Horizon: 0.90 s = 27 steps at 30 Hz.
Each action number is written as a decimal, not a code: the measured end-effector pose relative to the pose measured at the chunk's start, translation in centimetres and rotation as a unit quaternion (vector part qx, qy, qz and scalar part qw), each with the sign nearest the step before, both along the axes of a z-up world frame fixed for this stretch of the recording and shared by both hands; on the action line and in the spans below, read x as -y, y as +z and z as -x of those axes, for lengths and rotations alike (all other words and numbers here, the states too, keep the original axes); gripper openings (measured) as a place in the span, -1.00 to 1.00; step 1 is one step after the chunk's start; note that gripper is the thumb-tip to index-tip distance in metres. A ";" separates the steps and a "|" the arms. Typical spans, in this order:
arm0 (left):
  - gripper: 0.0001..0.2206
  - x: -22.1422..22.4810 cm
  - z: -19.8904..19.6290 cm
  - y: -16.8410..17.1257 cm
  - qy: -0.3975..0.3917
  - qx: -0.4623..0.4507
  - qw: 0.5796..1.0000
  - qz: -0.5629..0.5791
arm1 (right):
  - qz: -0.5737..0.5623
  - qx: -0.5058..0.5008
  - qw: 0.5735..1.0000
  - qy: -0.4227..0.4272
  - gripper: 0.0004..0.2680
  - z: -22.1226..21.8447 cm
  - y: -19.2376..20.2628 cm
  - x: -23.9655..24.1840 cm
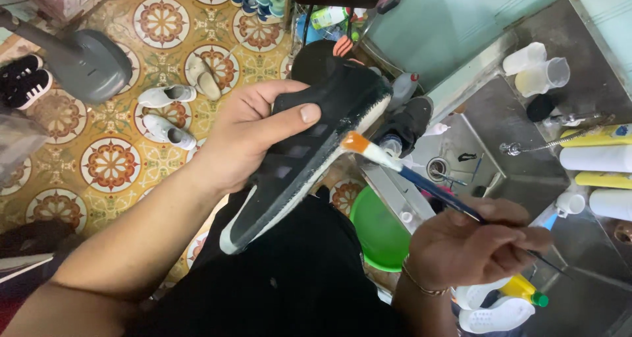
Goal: The person applies white paint to the sole edges of a black sneaker using a small brush, holding the shoe steady with one hand while dipping the brush into the paint and then painting with the other hand.
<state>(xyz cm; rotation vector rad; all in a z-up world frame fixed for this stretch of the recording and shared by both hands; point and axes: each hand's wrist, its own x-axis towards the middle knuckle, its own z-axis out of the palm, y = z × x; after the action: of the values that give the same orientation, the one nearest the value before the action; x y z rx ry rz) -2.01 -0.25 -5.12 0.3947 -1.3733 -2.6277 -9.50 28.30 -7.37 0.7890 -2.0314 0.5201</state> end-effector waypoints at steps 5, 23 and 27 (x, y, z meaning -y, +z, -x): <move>-0.81 0.6 -0.1 1.5 -0.006 -0.050 0.995 0.088 | 0.062 0.079 0.993 0.060 -0.58 -0.8 -0.7 -1.2; -0.80 0.8 -0.8 1.6 0.012 -0.056 0.990 0.128 | 0.266 0.101 0.951 0.124 -0.79 0.3 -1.8 1.0; -0.79 1.0 -0.8 1.5 0.018 -0.058 0.989 0.134 | 0.419 0.188 0.811 0.363 -0.78 -0.8 -1.9 -0.6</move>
<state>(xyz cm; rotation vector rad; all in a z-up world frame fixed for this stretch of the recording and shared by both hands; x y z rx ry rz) -1.19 -1.23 -3.62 0.2250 -1.6341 -2.3517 -8.73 28.87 -9.30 0.8988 -1.4686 1.9774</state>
